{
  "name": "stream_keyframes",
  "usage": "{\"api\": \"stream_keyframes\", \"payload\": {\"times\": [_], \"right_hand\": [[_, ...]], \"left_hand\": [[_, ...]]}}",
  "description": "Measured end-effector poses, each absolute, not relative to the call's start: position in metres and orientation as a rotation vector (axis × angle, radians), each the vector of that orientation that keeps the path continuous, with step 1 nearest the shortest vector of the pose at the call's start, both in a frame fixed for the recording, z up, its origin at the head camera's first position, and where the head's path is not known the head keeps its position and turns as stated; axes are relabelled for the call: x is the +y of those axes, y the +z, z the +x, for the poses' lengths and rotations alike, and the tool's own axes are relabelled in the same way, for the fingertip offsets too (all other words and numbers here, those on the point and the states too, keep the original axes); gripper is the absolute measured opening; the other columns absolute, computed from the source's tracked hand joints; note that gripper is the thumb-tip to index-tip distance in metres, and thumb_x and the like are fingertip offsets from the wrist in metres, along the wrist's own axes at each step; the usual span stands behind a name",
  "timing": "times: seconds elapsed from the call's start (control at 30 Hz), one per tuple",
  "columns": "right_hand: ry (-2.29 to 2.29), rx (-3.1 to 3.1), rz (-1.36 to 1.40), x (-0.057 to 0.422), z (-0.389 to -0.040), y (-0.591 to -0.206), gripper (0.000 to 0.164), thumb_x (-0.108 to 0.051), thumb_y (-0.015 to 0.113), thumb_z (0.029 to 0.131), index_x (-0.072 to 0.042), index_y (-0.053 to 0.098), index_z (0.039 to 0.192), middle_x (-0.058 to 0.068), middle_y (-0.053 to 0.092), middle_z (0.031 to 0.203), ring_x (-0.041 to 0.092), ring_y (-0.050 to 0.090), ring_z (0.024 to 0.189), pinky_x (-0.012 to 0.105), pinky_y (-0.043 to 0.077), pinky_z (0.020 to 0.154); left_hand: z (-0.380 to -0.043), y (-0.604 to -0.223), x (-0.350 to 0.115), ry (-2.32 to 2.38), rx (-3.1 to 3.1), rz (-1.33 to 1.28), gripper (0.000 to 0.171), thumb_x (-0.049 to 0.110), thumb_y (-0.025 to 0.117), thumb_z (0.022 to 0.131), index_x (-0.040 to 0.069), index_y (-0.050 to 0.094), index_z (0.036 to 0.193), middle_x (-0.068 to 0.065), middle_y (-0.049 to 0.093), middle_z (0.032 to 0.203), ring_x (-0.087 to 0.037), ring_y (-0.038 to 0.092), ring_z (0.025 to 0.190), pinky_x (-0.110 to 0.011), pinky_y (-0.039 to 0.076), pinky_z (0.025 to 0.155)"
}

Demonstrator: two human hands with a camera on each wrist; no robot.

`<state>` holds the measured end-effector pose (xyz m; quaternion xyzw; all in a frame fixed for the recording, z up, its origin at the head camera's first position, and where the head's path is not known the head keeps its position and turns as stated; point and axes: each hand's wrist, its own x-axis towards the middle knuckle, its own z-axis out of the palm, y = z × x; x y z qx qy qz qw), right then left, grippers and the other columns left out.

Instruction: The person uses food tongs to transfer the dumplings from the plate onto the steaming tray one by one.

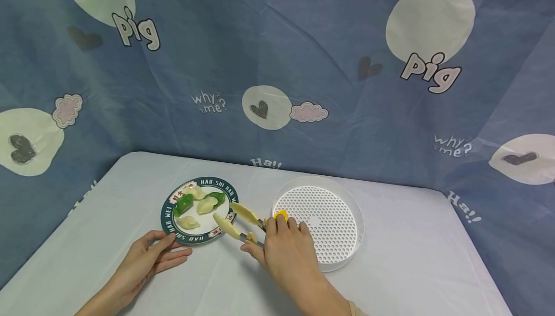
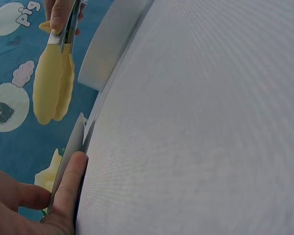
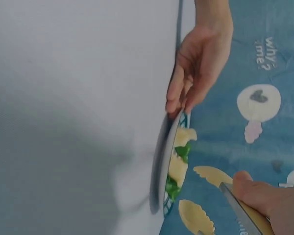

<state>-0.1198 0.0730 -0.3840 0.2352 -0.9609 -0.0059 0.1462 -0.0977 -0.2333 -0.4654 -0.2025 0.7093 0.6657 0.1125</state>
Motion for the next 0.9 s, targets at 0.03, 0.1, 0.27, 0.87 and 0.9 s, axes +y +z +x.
{"api": "stream_keyframes", "payload": {"times": [0.03, 0.1, 0.27, 0.87, 0.9], "right_hand": [[-0.021, -2.750, 0.688, 0.071, -0.120, -0.384, 0.066, -0.078, 0.050, 0.089, -0.012, 0.061, 0.095, -0.003, 0.050, 0.076, 0.014, 0.048, 0.067, 0.026, 0.039, 0.054], [-0.022, -2.730, 0.702, 0.066, -0.121, -0.385, 0.067, -0.078, 0.050, 0.089, -0.013, 0.063, 0.097, -0.003, 0.052, 0.077, 0.014, 0.050, 0.068, 0.026, 0.041, 0.055], [-0.011, -2.731, 0.736, 0.056, -0.120, -0.386, 0.069, -0.077, 0.049, 0.089, -0.012, 0.066, 0.104, -0.002, 0.059, 0.082, 0.016, 0.057, 0.074, 0.031, 0.050, 0.059], [0.001, -2.742, 0.838, 0.027, -0.122, -0.394, 0.066, -0.077, 0.044, 0.092, -0.014, 0.063, 0.097, -0.006, 0.046, 0.073, 0.012, 0.044, 0.064, 0.020, 0.032, 0.052], [-0.001, -2.746, 0.838, 0.026, -0.123, -0.394, 0.066, -0.077, 0.043, 0.093, -0.014, 0.062, 0.095, -0.005, 0.046, 0.073, 0.012, 0.044, 0.064, 0.020, 0.032, 0.052]], "left_hand": [[-0.098, -0.465, -0.233, 1.952, 2.083, -0.595, 0.053, 0.030, 0.045, 0.109, -0.009, 0.031, 0.142, -0.023, 0.069, 0.119, -0.026, 0.077, 0.101, -0.034, 0.069, 0.087], [-0.098, -0.465, -0.233, 1.953, 2.085, -0.588, 0.054, 0.031, 0.045, 0.109, -0.009, 0.031, 0.142, -0.023, 0.069, 0.119, -0.026, 0.077, 0.101, -0.034, 0.069, 0.087], [-0.097, -0.464, -0.233, 1.968, 2.074, -0.589, 0.052, 0.030, 0.045, 0.109, -0.008, 0.031, 0.141, -0.023, 0.069, 0.120, -0.027, 0.077, 0.101, -0.034, 0.069, 0.088], [-0.096, -0.463, -0.232, 1.988, 2.061, -0.607, 0.047, 0.029, 0.046, 0.109, -0.006, 0.034, 0.138, -0.022, 0.066, 0.120, -0.027, 0.077, 0.102, -0.035, 0.069, 0.089], [-0.096, -0.463, -0.232, 1.988, 2.061, -0.604, 0.047, 0.029, 0.046, 0.109, -0.006, 0.034, 0.138, -0.022, 0.066, 0.120, -0.027, 0.077, 0.102, -0.035, 0.069, 0.089]]}}
